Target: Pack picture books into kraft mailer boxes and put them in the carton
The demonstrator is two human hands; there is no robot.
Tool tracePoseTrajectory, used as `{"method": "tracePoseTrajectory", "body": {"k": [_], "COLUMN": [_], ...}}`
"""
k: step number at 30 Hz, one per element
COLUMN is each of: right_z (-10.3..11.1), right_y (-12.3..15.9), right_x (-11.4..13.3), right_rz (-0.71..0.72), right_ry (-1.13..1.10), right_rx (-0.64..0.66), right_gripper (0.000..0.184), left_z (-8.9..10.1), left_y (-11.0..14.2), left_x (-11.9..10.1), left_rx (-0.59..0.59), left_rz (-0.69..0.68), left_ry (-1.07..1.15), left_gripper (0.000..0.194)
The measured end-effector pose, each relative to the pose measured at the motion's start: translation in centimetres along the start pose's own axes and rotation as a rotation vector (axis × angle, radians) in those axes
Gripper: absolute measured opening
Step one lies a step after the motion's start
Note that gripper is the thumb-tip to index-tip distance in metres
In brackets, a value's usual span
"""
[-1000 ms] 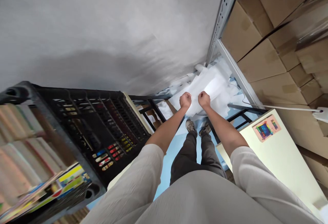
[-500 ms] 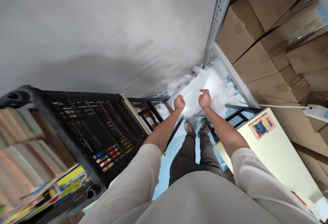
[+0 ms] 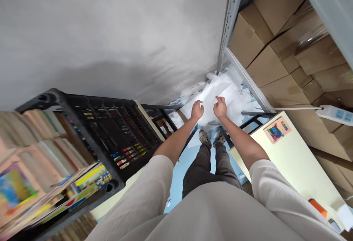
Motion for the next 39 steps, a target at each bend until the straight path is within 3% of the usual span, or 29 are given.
{"method": "tracePoseTrajectory", "body": {"k": [4,10,15,20,24,28,34,39], "right_z": [2.0,6.9,12.0,18.4,23.6,27.7,32.6,35.6], "right_y": [0.6,1.0,2.1,4.5,8.8,15.1,24.6,31.5], "right_x": [0.6,0.2,-0.3,0.1,-0.5,-2.6,-7.0,-10.4], "right_rz": [0.026,0.070,0.083,-0.008,-0.117,-0.240,-0.467,-0.560], "right_ry": [-0.038,-0.082,-0.145,-0.205,-0.199,-0.170,-0.077,0.044], "right_rx": [0.042,0.034,-0.023,-0.140,-0.241,-0.327,-0.393,-0.339], "right_gripper": [0.061,0.062,0.059,0.056,0.053,0.050,0.048,0.048], "left_z": [0.5,2.2,3.8,5.5,6.7,7.0,5.6,3.4], "left_y": [0.8,2.7,4.6,6.9,9.4,12.5,17.4,21.7], "left_x": [-3.7,-9.2,-13.9,-18.7,-21.8,-24.0,-27.4,-29.4], "left_rx": [0.029,0.054,0.078,0.144,0.226,0.309,0.448,0.554], "left_rz": [-0.108,-0.198,-0.270,-0.398,-0.528,-0.661,-0.815,-0.940], "left_ry": [0.118,0.133,0.136,0.152,0.156,0.139,0.055,-0.029], "left_gripper": [0.037,0.042,0.043,0.043,0.042,0.042,0.044,0.045]}}
Point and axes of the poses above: each hand's wrist, its own y-axis away from the middle knuckle, its own z-axis out of the back of the hand, x = y × z, the point moved 1 cm from there along -y, towards the middle knuckle, and after that the axes turned 12 degrees about -x, right-handed, at the moved point
